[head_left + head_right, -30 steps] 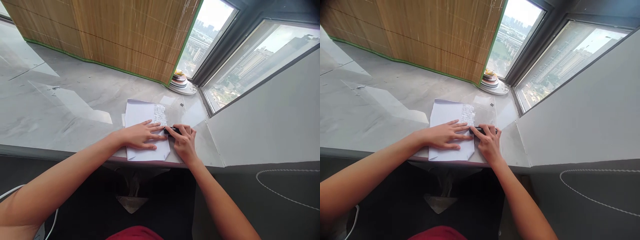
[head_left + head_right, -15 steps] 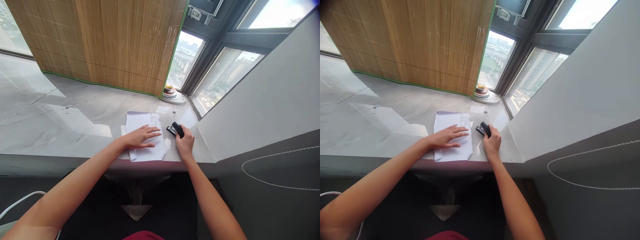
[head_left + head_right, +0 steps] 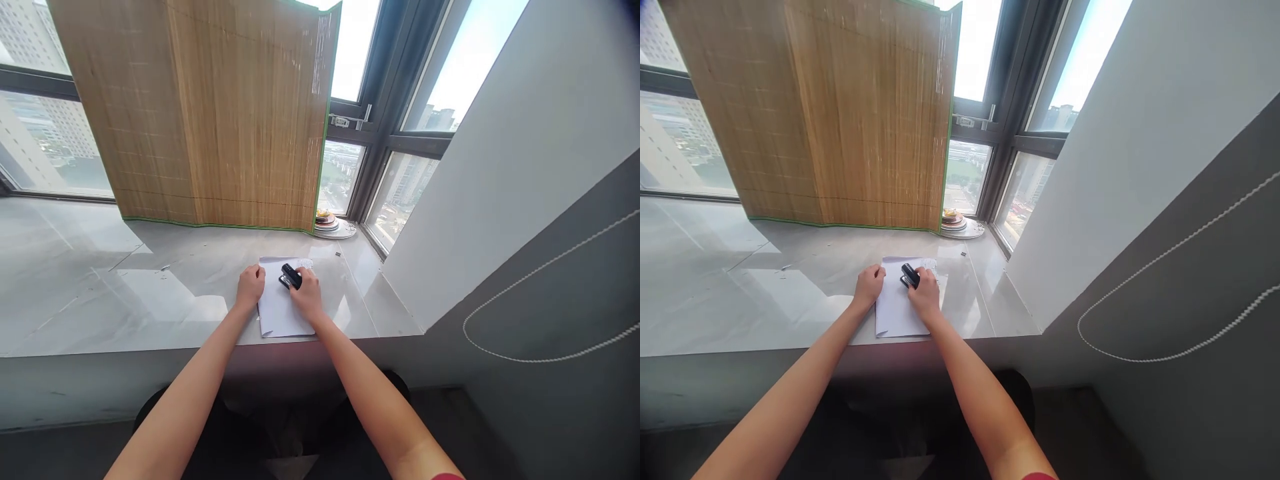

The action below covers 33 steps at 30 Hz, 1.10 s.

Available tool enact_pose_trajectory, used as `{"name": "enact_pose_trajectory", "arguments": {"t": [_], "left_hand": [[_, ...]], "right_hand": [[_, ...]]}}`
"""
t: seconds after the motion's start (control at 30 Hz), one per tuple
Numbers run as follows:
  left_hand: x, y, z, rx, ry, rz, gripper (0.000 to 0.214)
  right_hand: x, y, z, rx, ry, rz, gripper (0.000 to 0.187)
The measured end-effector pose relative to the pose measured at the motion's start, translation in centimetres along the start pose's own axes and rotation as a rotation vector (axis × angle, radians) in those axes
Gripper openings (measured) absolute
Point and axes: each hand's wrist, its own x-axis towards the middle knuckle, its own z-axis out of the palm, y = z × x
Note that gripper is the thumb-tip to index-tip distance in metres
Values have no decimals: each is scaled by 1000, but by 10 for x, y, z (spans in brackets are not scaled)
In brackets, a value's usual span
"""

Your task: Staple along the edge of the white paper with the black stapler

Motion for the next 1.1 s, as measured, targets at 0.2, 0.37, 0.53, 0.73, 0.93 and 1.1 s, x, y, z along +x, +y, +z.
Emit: {"name": "enact_pose_trajectory", "arguments": {"t": [0.2,0.37,0.53,0.73,0.93,1.1], "left_hand": [[1,-4,2,18,-48,-31,30],[0,0,6,123,-116,-32,32],[9,-2,-16,284,-196,74,30],[15,-96,-115,597,-131,-12,48],[-2,-188,-184,704,-12,-384,63],[-11,-184,-181,736,2,-357,63]], "right_hand": [[-5,69,-57,-83,89,17,34],[-20,120,-99,-112,207,63,34],[-27,122,-104,-78,234,61,37],[-10,138,-126,2,385,82,46],[51,169,-130,-128,130,-56,29],[90,171,-107,-365,-169,-124,47]]}}
